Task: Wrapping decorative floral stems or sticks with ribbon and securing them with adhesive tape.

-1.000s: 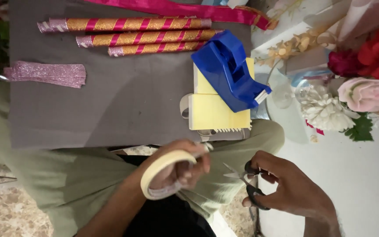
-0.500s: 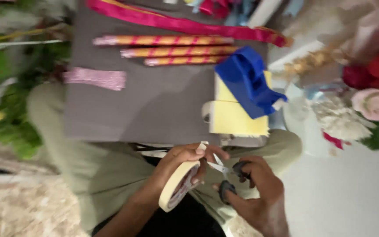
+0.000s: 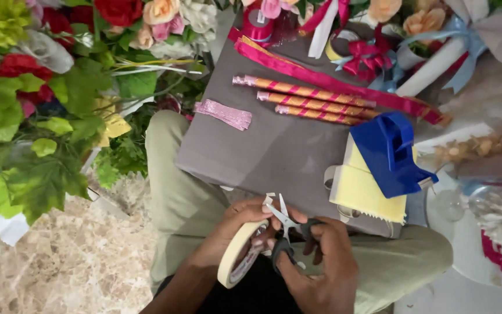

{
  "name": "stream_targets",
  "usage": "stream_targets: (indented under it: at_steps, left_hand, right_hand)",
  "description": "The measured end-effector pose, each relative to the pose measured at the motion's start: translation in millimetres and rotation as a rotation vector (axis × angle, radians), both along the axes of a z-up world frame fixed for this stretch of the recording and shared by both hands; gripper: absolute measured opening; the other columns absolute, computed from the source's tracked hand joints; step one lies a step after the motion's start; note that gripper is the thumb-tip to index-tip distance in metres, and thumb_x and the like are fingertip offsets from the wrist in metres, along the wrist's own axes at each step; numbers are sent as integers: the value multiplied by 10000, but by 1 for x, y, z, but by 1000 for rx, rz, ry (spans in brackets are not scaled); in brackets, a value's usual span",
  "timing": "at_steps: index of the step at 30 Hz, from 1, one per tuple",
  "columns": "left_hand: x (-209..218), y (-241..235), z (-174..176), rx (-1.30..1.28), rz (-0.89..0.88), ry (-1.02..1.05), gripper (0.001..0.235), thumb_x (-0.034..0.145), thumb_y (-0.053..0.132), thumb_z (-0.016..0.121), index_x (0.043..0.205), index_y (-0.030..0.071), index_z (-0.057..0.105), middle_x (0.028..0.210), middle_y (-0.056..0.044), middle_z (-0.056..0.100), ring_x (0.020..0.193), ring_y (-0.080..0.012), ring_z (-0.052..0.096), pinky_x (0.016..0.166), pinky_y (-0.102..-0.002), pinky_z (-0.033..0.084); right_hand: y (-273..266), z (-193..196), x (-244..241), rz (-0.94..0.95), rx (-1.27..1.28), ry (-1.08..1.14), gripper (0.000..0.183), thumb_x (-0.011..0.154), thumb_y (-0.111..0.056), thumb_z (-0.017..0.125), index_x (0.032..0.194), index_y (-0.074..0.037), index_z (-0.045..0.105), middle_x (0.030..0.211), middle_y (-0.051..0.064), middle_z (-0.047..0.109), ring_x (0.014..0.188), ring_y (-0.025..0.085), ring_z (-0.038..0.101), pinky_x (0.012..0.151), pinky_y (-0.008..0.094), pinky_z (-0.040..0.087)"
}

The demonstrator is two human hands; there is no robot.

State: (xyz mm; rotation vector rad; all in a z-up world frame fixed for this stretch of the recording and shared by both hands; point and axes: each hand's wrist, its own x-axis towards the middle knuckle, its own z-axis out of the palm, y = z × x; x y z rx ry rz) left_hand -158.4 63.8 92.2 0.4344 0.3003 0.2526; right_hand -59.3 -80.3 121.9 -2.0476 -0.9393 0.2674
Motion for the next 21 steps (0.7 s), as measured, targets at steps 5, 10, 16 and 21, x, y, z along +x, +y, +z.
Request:
stream_targets:
  at_steps: [5, 10, 16, 21]
  left_hand:
    - [-3, 2, -20, 52, 96, 12, 318, 1003, 187, 559, 1039, -98, 698, 822, -108, 667, 527, -129, 466, 482, -257, 369]
    - [-6, -4, -15, 599, -12, 178, 355, 990, 239, 545, 796, -3, 719, 775, -65, 656, 738, -141, 573, 706, -276, 435]
    - [3, -13, -20, 342, -100, 111, 247, 1020, 132, 566, 914, -25, 725, 802, -73, 686, 698, -125, 545, 642, -239, 438]
    - [8, -12, -19, 414, -152, 134, 259, 1010, 142, 560, 922, -19, 744, 809, -69, 683, 705, -141, 578, 637, -254, 452]
  right_hand:
    - [3, -7, 5, 12, 129, 214, 298, 661, -59, 845, 869, -10, 636, 931, 42, 656, 642, 115, 552, 600, 250, 485]
    - [2, -36, 40, -135, 323, 672, 121, 782, 83, 729, 892, 111, 688, 1067, 148, 692, 682, 182, 570, 614, 285, 464]
    - [10, -34, 41, 91, 332, 632, 133, 781, 46, 746, 912, 66, 750, 1011, 142, 713, 806, 195, 635, 723, 284, 513]
    - [14, -30, 41, 129, 429, 793, 82, 819, 72, 735, 893, 86, 705, 1030, 161, 663, 620, 199, 620, 540, 301, 591]
